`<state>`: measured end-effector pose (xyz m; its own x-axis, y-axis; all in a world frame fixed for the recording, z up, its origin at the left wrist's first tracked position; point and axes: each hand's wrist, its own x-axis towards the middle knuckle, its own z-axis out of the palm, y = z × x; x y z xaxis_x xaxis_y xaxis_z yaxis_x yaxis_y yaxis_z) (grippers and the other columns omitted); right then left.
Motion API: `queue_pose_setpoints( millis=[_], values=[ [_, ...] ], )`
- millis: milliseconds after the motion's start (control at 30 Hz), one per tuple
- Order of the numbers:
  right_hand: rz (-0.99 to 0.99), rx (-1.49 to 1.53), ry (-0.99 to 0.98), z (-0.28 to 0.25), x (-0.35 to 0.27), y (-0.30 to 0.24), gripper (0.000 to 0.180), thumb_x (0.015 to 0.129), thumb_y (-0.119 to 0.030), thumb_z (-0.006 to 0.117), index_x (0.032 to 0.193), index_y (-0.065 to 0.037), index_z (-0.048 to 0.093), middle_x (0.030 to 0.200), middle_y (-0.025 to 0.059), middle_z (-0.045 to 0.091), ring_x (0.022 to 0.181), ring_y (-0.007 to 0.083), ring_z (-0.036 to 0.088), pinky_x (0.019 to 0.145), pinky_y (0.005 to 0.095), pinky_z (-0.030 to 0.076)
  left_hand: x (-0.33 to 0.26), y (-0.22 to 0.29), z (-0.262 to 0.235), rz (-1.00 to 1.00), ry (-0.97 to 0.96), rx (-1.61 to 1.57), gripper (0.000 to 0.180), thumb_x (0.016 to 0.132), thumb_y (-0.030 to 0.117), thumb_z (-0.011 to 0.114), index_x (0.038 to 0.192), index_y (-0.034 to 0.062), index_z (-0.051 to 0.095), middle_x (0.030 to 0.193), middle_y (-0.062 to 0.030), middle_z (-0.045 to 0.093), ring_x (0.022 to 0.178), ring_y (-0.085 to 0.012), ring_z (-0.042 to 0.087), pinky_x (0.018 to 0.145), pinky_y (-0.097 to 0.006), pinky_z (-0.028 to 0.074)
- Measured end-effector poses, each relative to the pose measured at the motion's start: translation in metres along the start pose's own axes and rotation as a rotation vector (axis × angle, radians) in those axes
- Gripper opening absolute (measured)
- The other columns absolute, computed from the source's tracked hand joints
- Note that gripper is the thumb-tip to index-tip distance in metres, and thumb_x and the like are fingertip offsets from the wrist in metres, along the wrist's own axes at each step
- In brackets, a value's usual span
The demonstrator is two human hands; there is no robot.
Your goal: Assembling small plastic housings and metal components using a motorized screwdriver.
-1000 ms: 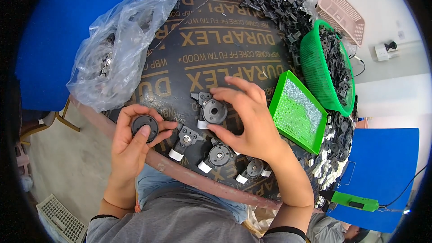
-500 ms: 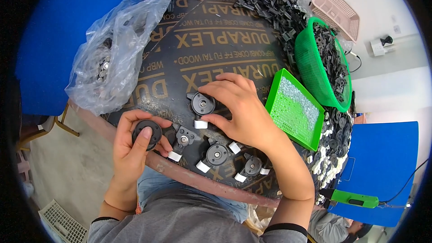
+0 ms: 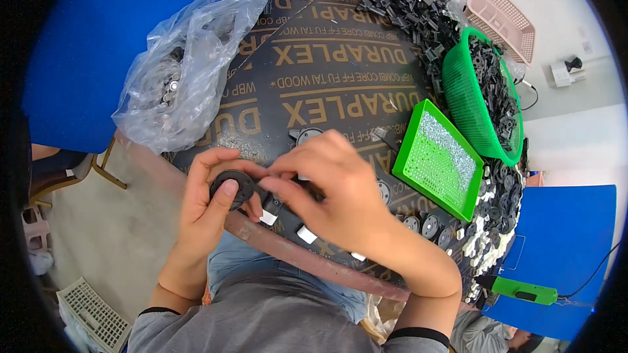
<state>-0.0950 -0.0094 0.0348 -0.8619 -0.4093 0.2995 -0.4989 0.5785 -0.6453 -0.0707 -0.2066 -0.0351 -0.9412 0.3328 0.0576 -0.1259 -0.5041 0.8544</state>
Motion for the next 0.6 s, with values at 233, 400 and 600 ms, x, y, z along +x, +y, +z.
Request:
queue_pose_setpoints(
  millis=[233,400,600],
  values=[
    [0.056,0.095,-0.059,0.014,0.003,-0.011,0.014,0.075,-0.001,0.078,0.084,-0.004,0.067,0.071,0.0067,0.064,0.064,0.0204,0.059,0.065,0.0316,0.045,-0.011,-0.002,0.008,-0.011,0.012,-0.025,0.034,0.103,0.015,0.048,0.133,0.0021,0.037,0.100,-0.0102,0.056,0.083,-0.0148,0.060,0.072,-0.026,0.051],
    [-0.229,-0.104,-0.118,-0.001,-0.002,-0.004,0.022,0.070,-0.007,0.081,0.087,-0.004,0.067,0.081,0.0066,0.065,0.070,0.0224,0.059,0.063,0.0324,0.046,-0.021,0.013,0.002,-0.200,0.013,0.082,0.014,0.098,0.011,0.057,0.108,0.0011,0.054,0.087,-0.0040,0.056,0.071,-0.0084,0.058,0.062,-0.023,0.045],
    [-0.282,-0.328,-0.076,-0.007,-0.033,-0.051,0.042,0.068,-0.019,0.083,0.102,-0.001,0.068,0.093,0.0069,0.064,0.078,0.0233,0.060,0.066,0.0327,0.049,-0.038,0.020,0.018,-0.164,-0.024,0.333,0.006,0.088,0.001,0.065,0.084,0.0002,0.061,0.080,-0.0053,0.060,0.068,-0.0111,0.059,0.059,-0.025,0.043]
  ],
)
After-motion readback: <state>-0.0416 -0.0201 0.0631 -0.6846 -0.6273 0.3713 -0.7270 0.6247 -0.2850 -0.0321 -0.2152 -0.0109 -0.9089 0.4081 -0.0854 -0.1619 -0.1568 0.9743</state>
